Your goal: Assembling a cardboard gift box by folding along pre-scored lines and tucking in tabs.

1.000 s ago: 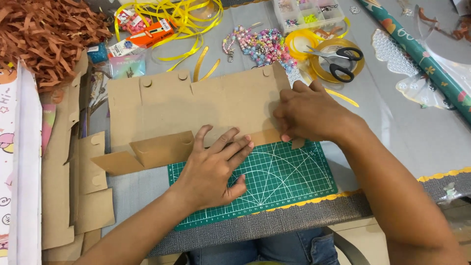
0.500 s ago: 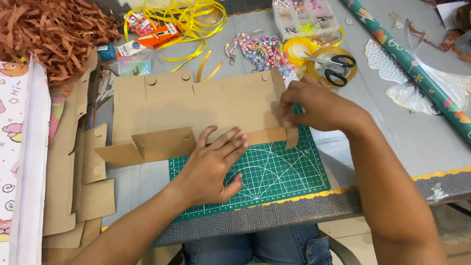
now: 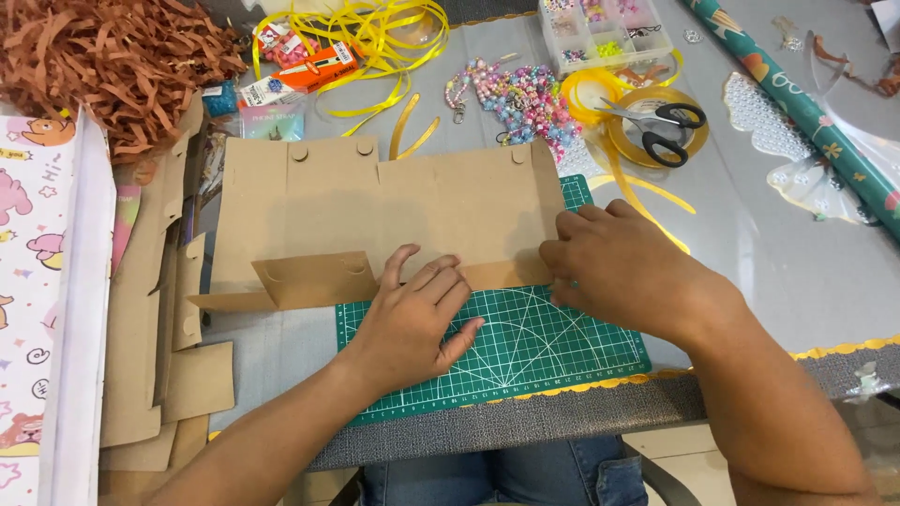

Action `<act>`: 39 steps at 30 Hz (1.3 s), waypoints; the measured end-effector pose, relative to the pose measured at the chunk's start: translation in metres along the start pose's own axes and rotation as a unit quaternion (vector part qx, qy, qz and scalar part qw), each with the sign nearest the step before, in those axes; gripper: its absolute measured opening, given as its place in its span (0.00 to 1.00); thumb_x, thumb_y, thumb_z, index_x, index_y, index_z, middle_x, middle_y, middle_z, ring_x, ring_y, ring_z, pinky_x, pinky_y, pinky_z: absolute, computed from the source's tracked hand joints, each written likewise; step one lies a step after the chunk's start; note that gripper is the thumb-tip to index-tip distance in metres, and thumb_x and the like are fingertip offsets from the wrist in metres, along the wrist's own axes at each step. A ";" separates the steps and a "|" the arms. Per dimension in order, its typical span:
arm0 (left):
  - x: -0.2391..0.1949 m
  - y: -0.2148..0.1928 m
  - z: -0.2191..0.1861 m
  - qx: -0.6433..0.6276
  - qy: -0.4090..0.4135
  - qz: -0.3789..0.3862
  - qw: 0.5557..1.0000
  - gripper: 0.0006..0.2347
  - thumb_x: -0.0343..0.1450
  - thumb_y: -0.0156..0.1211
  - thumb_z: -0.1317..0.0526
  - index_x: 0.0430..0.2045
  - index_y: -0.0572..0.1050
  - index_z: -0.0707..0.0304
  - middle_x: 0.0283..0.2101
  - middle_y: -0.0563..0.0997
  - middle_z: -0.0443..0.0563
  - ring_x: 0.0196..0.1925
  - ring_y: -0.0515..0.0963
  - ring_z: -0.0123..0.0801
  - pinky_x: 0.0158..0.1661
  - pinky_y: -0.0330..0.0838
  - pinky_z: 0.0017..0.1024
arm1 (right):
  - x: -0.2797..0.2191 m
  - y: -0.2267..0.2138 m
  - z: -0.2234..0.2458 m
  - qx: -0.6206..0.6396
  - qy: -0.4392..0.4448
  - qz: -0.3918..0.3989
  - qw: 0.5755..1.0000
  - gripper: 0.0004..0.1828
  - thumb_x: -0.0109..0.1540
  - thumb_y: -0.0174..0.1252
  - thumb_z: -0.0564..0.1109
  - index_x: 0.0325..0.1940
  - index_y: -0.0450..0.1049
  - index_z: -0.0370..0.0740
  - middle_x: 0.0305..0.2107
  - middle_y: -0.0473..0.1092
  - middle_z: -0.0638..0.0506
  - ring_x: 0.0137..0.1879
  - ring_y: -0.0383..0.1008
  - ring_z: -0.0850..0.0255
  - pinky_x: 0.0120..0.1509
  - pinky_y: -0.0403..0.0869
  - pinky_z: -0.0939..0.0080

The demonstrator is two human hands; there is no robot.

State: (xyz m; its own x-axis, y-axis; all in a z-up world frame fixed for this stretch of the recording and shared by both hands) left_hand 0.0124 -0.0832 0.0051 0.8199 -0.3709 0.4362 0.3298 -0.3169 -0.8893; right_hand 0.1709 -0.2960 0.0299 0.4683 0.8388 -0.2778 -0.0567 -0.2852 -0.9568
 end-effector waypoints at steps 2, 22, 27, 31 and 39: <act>-0.001 0.000 0.001 -0.006 0.002 -0.004 1.000 0.13 0.80 0.67 0.53 0.48 0.82 0.66 0.51 0.88 0.58 0.66 0.85 0.50 0.75 0.64 0.65 | -0.004 -0.001 -0.003 0.000 0.004 0.010 1.000 0.12 0.74 0.56 0.60 0.48 0.81 0.59 0.43 0.77 0.54 0.51 0.78 0.48 0.61 0.71 0.41; -0.005 0.019 0.008 -0.084 -0.023 0.056 0.995 0.15 0.83 0.59 0.53 0.51 0.81 0.68 0.48 0.82 0.61 0.72 0.82 0.58 0.74 0.67 0.60 | 0.019 -0.051 -0.011 0.126 0.187 0.072 0.972 0.07 0.65 0.74 0.48 0.46 0.94 0.53 0.31 0.87 0.52 0.45 0.91 0.51 0.63 0.86 0.48; -0.007 0.027 0.009 -0.068 -0.021 0.070 0.995 0.17 0.84 0.57 0.52 0.57 0.79 0.68 0.50 0.80 0.61 0.70 0.82 0.60 0.73 0.69 0.60 | 0.022 -0.033 -0.020 0.138 0.198 0.035 0.970 0.07 0.64 0.72 0.44 0.42 0.94 0.53 0.26 0.84 0.53 0.40 0.90 0.54 0.56 0.86 0.52; 0.001 0.009 0.003 -0.065 -0.041 0.047 0.996 0.21 0.84 0.55 0.51 0.65 0.77 0.70 0.52 0.78 0.63 0.70 0.81 0.64 0.71 0.72 0.60 | 0.023 -0.036 -0.023 0.111 0.183 0.003 0.977 0.07 0.64 0.70 0.44 0.41 0.93 0.51 0.25 0.83 0.51 0.39 0.89 0.50 0.54 0.86 0.47; -0.004 0.014 -0.002 -0.062 0.045 -0.044 0.996 0.16 0.83 0.55 0.66 0.67 0.79 0.66 0.48 0.82 0.57 0.53 0.85 0.49 0.59 0.74 0.50 | 0.029 -0.032 -0.053 0.215 0.133 -0.355 0.900 0.07 0.75 0.70 0.43 0.56 0.88 0.40 0.43 0.85 0.46 0.59 0.86 0.44 0.65 0.78 0.43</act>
State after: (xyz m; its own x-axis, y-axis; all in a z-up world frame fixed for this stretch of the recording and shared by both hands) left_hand 0.0127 -0.0880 -0.0093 0.7437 -0.4111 0.5272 0.3340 -0.4546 -0.8257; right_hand 0.2326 -0.2871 0.0572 0.7122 0.5820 0.3924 0.0312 0.5322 -0.8460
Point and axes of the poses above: each hand's wrist, its own x-axis towards the middle knuckle, its own y-axis out of the palm, z = x × y, the point moved 4 cm from there along x, towards the middle knuckle
